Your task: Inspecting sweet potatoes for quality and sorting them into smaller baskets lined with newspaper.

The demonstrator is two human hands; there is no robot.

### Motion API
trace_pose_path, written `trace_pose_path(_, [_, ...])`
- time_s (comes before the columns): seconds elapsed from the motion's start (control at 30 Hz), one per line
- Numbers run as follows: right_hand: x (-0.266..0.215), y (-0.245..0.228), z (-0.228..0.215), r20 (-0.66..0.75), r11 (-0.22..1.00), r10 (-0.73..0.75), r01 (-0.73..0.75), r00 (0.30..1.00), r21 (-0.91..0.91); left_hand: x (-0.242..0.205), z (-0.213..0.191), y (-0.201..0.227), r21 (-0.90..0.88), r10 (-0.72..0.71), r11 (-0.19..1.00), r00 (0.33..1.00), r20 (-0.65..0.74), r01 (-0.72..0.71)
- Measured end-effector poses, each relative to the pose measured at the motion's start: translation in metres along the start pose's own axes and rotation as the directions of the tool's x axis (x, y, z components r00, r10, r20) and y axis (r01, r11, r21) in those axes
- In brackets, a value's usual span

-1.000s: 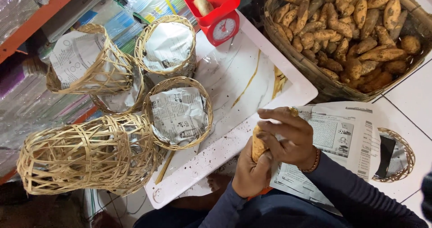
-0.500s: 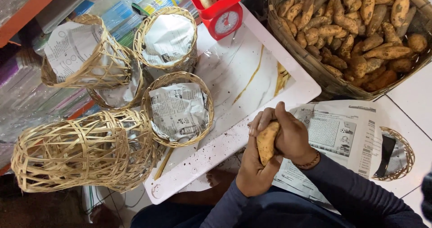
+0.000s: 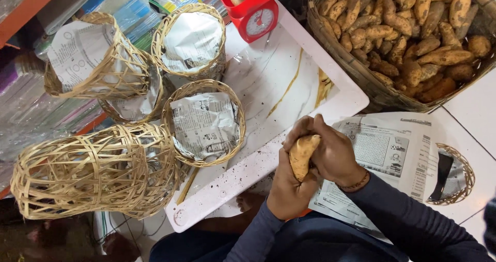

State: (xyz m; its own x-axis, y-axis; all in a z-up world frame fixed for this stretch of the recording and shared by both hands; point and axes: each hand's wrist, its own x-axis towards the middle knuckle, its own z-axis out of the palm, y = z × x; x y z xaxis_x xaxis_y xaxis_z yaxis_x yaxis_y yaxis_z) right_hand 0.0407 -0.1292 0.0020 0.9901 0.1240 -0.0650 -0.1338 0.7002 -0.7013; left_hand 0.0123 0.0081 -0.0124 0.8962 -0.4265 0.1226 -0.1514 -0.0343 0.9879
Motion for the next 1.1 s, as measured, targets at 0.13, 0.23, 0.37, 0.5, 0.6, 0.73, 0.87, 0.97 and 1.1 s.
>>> trace_pose_path(0.13, [-0.015, 0.009, 0.010, 0.203, 0.688, -0.329, 0.381, 0.922, -0.617, -0.003, -0.008, -0.008, -0.006, -0.037, 0.999, 0.999, 0.005, 0.037])
trace_pose_path(0.23, [-0.016, 0.016, 0.005, 0.158, 0.697, -0.400, 0.412, 0.903, -0.587, -0.002, -0.009, -0.001, -0.084, 0.046, 0.996, 0.991, 0.126, -0.035])
trace_pose_path(0.37, [-0.011, 0.008, 0.003, 0.011, 0.928, -0.192, 0.185, 0.981, -0.323, -0.015, 0.002, -0.018, -0.436, 0.052, 0.899, 0.983, 0.177, 0.031])
trace_pose_path(0.5, [-0.018, -0.011, 0.010, 0.229, 0.830, -0.113, 0.219, 0.967, -0.514, -0.017, -0.012, -0.023, -0.766, -0.150, 0.509, 0.916, 0.372, 0.394])
trace_pose_path(0.6, [-0.023, 0.007, 0.004, 0.298, 0.584, -0.348, 0.454, 0.889, -0.673, -0.014, -0.016, -0.011, -0.667, -0.227, 0.579, 0.878, 0.422, 0.470])
trace_pose_path(0.73, [-0.019, 0.009, 0.000, 0.076, 0.693, -0.333, 0.299, 0.940, -0.656, -0.027, -0.004, -0.021, -0.672, -0.123, 0.616, 0.893, 0.434, 0.411])
trace_pose_path(0.87, [-0.018, -0.001, -0.004, 0.151, 0.993, -0.055, 0.069, 0.987, -0.091, -0.023, -0.003, -0.004, -0.594, -0.175, 0.698, 0.900, 0.399, 0.399])
trace_pose_path(0.97, [-0.019, -0.011, 0.004, 0.368, 0.922, -0.143, 0.259, 0.919, -0.287, -0.028, -0.014, -0.027, -0.719, -0.177, 0.423, 0.829, 0.531, 0.551])
trace_pose_path(1.1, [-0.016, -0.030, 0.003, 0.657, 0.971, 0.071, 0.100, 0.750, -0.219, -0.039, -0.019, -0.034, -0.633, -0.056, 0.108, 0.640, 0.766, 0.767])
